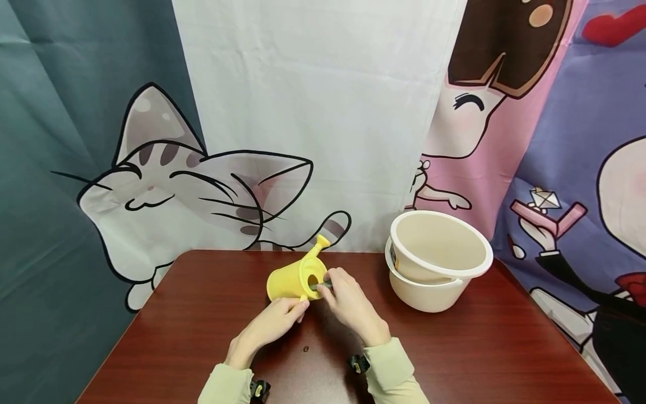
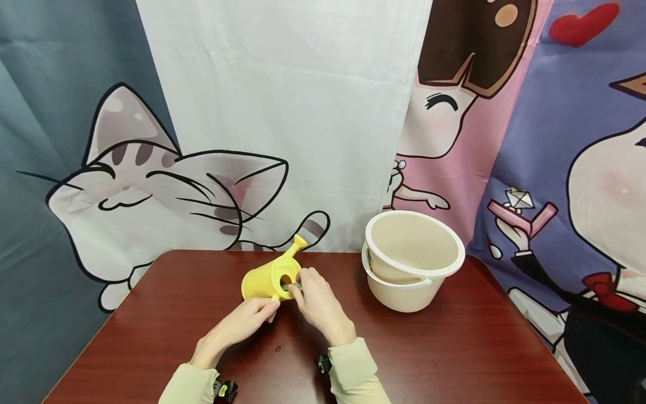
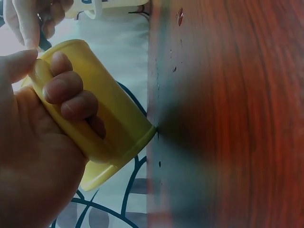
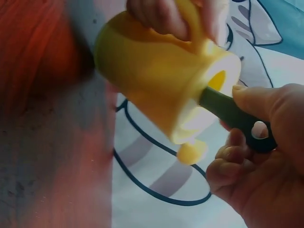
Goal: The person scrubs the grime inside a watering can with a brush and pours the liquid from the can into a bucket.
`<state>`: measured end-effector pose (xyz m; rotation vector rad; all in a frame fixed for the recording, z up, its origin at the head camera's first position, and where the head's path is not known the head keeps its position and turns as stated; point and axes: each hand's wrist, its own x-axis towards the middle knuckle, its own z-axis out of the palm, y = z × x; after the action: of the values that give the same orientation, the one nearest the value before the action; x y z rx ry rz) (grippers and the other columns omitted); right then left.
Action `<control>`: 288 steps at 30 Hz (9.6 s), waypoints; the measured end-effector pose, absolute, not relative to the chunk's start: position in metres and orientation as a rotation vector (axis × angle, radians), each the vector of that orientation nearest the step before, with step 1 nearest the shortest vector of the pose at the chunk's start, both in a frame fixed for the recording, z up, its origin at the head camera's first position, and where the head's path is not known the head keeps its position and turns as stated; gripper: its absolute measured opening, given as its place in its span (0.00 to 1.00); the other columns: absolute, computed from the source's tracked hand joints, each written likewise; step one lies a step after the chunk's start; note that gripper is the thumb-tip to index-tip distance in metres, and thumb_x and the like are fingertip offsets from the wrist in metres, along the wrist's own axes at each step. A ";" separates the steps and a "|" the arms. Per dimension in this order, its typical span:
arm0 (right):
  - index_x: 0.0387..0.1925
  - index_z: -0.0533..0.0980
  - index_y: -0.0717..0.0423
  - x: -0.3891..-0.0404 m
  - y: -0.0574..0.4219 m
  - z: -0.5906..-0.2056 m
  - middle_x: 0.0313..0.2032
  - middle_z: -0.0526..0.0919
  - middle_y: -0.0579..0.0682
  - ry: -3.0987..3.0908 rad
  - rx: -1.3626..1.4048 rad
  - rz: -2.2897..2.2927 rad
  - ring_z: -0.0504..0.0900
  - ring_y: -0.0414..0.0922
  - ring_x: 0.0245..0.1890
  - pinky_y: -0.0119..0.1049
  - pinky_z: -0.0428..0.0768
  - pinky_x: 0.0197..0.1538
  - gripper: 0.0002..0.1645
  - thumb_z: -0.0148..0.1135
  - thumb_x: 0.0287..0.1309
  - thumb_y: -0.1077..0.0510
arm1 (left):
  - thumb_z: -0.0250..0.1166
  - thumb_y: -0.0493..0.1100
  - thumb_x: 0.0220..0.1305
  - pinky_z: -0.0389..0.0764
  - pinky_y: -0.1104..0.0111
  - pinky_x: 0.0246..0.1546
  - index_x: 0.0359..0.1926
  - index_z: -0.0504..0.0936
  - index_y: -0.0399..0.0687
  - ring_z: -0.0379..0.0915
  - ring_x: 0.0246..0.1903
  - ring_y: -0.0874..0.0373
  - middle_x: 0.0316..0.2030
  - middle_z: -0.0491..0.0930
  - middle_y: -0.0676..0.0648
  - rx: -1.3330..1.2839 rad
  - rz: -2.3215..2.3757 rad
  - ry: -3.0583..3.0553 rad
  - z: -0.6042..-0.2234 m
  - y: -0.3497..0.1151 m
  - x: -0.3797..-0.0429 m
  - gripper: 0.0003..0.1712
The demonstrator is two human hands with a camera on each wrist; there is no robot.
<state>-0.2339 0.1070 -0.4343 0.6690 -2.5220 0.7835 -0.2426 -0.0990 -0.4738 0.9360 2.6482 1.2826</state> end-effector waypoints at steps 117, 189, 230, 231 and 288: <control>0.22 0.74 0.48 -0.238 0.114 -0.414 0.23 0.75 0.39 -2.549 0.736 0.773 0.77 0.40 0.27 0.33 0.74 0.33 0.05 0.61 0.49 0.60 | 0.50 0.60 0.74 0.56 0.73 0.17 0.13 0.64 0.55 0.49 0.14 0.69 0.12 0.56 0.61 0.820 1.210 2.673 -0.479 -0.104 -0.242 0.31; 0.21 0.69 0.46 -0.241 0.094 -0.442 0.18 0.64 0.39 -2.590 0.730 0.788 0.66 0.38 0.22 0.31 0.67 0.27 0.11 0.60 0.53 0.59 | 0.49 0.58 0.75 0.58 0.74 0.20 0.13 0.64 0.57 0.49 0.16 0.69 0.13 0.54 0.62 0.881 1.165 2.738 -0.479 -0.105 -0.242 0.29; 0.22 0.72 0.51 -0.237 0.084 -0.442 0.17 0.68 0.40 -2.575 0.589 0.845 0.69 0.39 0.19 0.33 0.69 0.24 0.07 0.61 0.53 0.59 | 0.49 0.58 0.75 0.57 0.74 0.18 0.13 0.64 0.55 0.50 0.14 0.69 0.11 0.56 0.62 0.850 1.217 2.698 -0.481 -0.106 -0.244 0.30; 0.22 0.72 0.51 -0.237 0.084 -0.442 0.16 0.68 0.40 -2.573 0.587 0.845 0.69 0.39 0.19 0.33 0.69 0.24 0.07 0.61 0.52 0.59 | 0.49 0.58 0.75 0.58 0.74 0.19 0.13 0.64 0.55 0.50 0.14 0.69 0.11 0.56 0.62 0.849 1.218 2.697 -0.481 -0.106 -0.244 0.30; 0.12 0.66 0.46 -0.233 0.095 -0.426 0.13 0.57 0.35 -2.631 0.561 0.908 0.59 0.35 0.17 0.29 0.58 0.21 0.14 0.62 0.42 0.59 | 0.50 0.57 0.74 0.58 0.74 0.18 0.13 0.64 0.56 0.49 0.15 0.68 0.12 0.55 0.62 0.839 1.182 2.700 -0.478 -0.108 -0.242 0.30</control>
<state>-0.2325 0.0953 -0.4261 0.5608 -2.6311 0.9077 -0.2425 -0.1084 -0.4779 0.8389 2.7001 1.1821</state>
